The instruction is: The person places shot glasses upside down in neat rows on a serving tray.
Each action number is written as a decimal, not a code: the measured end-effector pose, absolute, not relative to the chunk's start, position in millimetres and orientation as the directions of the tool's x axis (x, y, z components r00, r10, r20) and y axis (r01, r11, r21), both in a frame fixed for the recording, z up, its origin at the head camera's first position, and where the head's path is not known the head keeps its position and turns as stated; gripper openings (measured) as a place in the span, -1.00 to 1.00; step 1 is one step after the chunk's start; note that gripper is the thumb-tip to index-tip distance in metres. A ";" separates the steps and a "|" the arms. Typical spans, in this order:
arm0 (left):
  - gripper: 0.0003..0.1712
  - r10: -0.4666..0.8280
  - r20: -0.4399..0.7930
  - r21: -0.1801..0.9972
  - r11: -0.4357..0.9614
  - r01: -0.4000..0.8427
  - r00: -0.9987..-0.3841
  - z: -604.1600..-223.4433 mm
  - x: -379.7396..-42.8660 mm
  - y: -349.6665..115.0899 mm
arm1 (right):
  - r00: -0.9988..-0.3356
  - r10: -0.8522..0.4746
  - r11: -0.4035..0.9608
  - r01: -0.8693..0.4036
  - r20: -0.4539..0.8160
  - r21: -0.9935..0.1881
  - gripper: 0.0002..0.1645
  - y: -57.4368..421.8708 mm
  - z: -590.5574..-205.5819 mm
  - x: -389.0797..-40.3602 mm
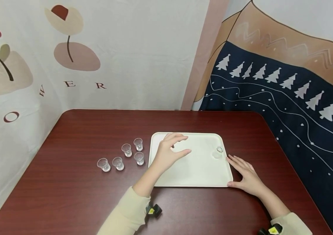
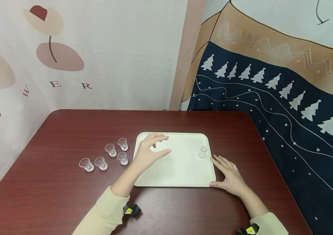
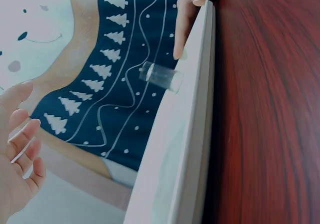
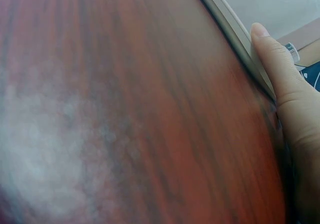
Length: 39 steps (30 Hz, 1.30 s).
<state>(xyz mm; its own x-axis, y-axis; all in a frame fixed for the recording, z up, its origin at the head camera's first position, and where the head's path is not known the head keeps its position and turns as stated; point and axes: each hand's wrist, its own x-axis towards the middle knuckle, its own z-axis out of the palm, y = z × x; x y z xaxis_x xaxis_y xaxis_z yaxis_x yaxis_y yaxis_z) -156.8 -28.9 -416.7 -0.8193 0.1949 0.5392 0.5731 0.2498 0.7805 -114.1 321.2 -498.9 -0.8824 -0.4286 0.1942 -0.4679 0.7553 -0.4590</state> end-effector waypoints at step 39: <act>-0.30 -0.120 0.518 0.753 0.534 0.385 -0.847 -432.4 -77.8 -243.3 | -0.884 -0.425 0.747 -0.464 0.194 -0.476 0.19 323.0 -501.5 -115.0</act>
<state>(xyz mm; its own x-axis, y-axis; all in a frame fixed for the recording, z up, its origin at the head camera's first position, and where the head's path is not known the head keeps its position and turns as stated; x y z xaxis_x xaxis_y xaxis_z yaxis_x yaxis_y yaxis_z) -77.8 -243.3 -432.4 -0.8471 -0.1195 0.5178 0.3848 0.5340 0.7528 -115.0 323.0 -501.5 -0.8840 -0.4254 0.1941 -0.4640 0.7469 -0.4763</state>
